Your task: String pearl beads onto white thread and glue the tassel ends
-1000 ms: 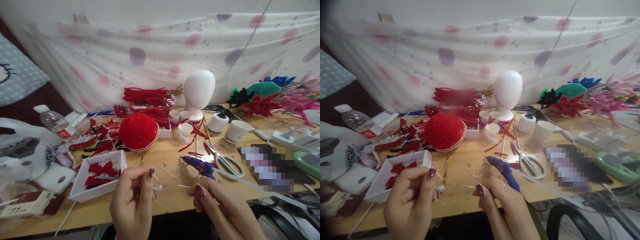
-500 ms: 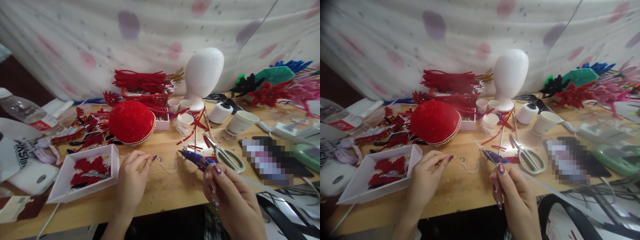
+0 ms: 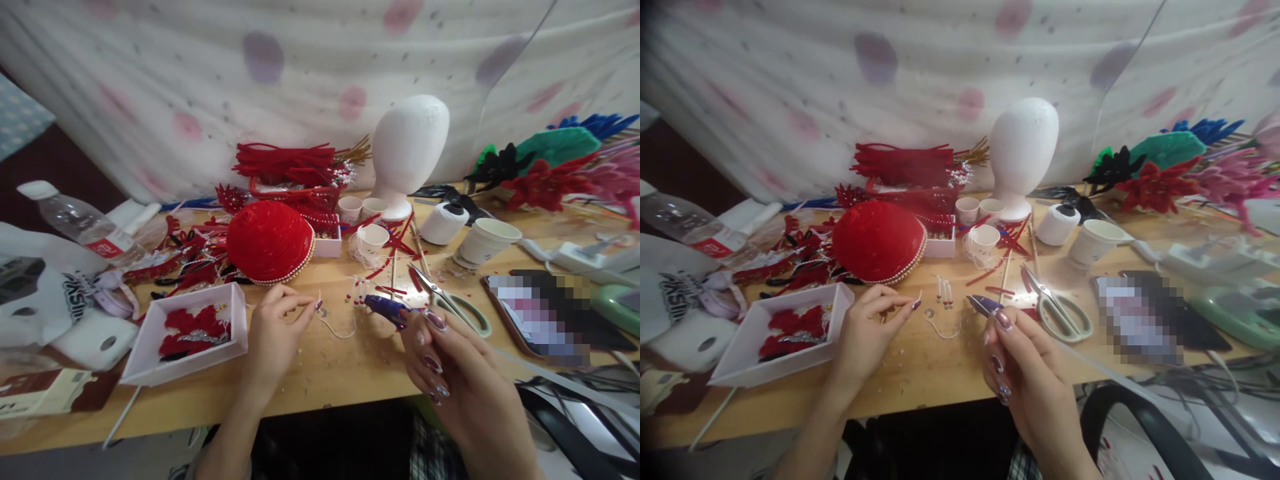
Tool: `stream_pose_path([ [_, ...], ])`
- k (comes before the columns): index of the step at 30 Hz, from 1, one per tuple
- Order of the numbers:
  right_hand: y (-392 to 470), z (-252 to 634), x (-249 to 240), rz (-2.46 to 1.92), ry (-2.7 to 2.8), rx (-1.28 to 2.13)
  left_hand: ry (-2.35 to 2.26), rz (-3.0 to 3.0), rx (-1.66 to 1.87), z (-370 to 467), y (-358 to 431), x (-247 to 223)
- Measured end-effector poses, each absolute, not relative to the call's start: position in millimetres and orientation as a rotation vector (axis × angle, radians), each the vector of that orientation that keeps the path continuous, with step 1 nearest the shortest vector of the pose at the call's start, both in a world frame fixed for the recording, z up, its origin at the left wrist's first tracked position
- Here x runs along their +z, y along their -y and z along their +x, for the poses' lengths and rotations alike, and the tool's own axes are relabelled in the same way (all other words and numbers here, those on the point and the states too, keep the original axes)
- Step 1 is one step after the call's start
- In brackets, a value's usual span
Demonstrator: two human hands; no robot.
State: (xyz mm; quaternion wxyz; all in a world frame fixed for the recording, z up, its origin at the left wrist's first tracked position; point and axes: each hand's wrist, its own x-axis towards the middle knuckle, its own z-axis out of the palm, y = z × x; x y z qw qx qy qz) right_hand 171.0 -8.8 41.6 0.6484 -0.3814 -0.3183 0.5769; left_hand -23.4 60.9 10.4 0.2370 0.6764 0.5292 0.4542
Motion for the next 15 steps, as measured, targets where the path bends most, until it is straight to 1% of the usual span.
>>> stream_pose_path([
  [9, 12, 170, 53, -0.828, 0.738, 1.275, -1.386, 1.831, 1.144, -24, -86, 41],
  [12, 11, 171, 53, -0.801, 0.739, 1.280, -1.358, 1.852, 1.071, -26, -89, 42],
  [15, 11, 170, 52, -0.783, 0.738, 1.318, -1.362, 1.901, 1.071, -26, -88, 39],
])
